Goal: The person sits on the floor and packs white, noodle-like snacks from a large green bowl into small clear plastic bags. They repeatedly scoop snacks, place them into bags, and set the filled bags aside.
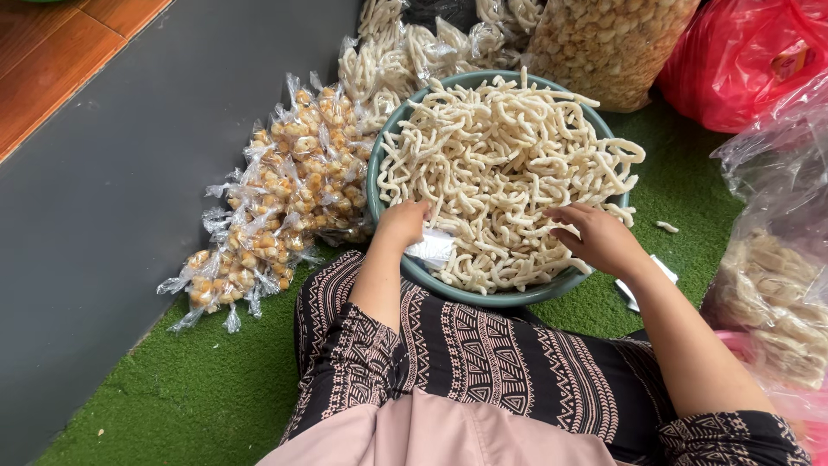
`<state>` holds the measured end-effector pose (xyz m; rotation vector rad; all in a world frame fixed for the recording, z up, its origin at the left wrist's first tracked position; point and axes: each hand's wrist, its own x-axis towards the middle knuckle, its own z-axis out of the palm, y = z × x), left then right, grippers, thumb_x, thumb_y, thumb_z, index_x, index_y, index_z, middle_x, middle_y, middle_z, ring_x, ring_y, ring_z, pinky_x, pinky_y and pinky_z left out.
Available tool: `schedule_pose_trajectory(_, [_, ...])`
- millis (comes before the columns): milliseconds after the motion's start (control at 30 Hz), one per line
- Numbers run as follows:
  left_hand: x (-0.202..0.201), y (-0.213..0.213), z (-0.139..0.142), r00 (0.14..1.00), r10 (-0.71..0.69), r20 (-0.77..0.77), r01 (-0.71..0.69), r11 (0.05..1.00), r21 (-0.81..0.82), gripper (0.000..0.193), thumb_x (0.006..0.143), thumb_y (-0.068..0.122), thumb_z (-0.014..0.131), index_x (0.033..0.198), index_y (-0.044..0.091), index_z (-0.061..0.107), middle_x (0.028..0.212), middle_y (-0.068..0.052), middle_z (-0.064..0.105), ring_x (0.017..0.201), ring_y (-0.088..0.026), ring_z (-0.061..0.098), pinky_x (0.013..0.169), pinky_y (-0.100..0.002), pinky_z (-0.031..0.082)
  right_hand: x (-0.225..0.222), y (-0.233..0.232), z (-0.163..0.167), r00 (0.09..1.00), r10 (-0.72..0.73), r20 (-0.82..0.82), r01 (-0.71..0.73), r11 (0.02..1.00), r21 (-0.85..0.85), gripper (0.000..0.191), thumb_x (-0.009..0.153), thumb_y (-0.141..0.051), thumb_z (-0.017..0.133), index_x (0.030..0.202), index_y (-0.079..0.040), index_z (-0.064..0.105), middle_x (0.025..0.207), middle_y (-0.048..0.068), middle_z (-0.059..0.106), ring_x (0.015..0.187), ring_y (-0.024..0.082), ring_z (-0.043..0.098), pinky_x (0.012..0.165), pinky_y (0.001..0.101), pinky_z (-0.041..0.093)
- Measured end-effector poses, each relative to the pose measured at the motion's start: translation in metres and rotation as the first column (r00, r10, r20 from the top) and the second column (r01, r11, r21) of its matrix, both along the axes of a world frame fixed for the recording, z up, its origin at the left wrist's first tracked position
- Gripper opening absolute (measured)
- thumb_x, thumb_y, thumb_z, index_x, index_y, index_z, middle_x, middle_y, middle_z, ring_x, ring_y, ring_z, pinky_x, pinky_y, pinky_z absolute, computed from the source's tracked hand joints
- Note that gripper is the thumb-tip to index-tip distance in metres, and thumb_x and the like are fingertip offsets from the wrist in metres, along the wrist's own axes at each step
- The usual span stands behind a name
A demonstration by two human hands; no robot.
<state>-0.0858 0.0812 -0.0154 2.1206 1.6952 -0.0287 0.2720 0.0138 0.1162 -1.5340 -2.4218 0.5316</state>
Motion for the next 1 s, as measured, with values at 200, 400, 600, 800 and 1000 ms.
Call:
schedule_pose_trajectory(200, [0.002,-0.002,0.01,0.982,-0.054,-0.182,0.031,0.992,-0.126,0.035,0.078,0.016,0.081,0.111,0.022,0.071,0.114,-0.002,0.073,0.112,-0.026,0.067,0.095,-0.044,0.051,-0.004,-0.002,-0.009,0.999,0.009,0.032,-0.01,1.0,0.025,0.035,0.093,-0.028,0.067,0.126,-0.019,0.07,0.114,0.007,0.072,0.098,0.029,0.07,0.082,0.0423,0.057])
schedule_pose_trajectory(400, [0.004,0.004,0.003,0.995,0.083,-0.048,-0.088,0.99,-0.109,0.018,0.097,0.031,0.067,0.109,0.021,0.076,0.11,-0.007,0.074,0.107,-0.029,0.069,0.091,-0.045,0.052,-0.003,-0.001,-0.014,0.999,0.03,0.037,-0.031,0.999,0.029,0.038,0.093,-0.03,0.067,0.129,-0.019,0.069,0.115,0.008,0.072,0.099,0.03,0.069,0.081,0.0434,0.057])
schedule_pose_trajectory(600, [-0.004,0.003,0.027,0.968,0.185,0.171,-0.212,0.965,0.153,0.02,0.096,0.029,0.063,0.106,0.024,0.079,0.102,-0.009,0.076,0.096,-0.032,0.071,0.084,-0.046,0.054,-0.001,0.0,-0.023,0.998,0.034,0.053,-0.034,0.999,0.0,0.036,0.093,-0.029,0.065,0.127,-0.019,0.069,0.114,0.007,0.072,0.097,0.029,0.071,0.081,0.0435,0.058])
schedule_pose_trajectory(800, [0.001,-0.005,0.067,0.699,0.251,0.669,-0.431,0.895,0.115,0.026,0.098,0.033,0.066,0.101,0.009,0.077,0.09,-0.013,0.076,0.079,-0.03,0.072,0.073,-0.037,0.054,-0.015,0.002,-0.026,0.995,0.055,-0.08,-0.058,0.998,-0.039,0.035,0.095,-0.026,0.064,0.129,-0.018,0.068,0.117,0.007,0.073,0.098,0.024,0.074,0.086,0.0399,0.06])
schedule_pose_trajectory(1000, [0.023,-0.019,0.083,0.6,-0.056,0.798,-0.256,0.932,0.258,0.026,0.099,0.032,0.063,0.095,0.009,0.075,0.091,-0.007,0.074,0.08,-0.024,0.072,0.072,-0.035,0.054,-0.066,0.003,-0.014,0.887,-0.11,-0.449,0.042,0.986,-0.16,0.059,0.094,-0.024,0.068,0.147,-0.01,0.048,0.127,0.015,0.063,0.104,0.025,0.068,0.083,0.0365,0.06])
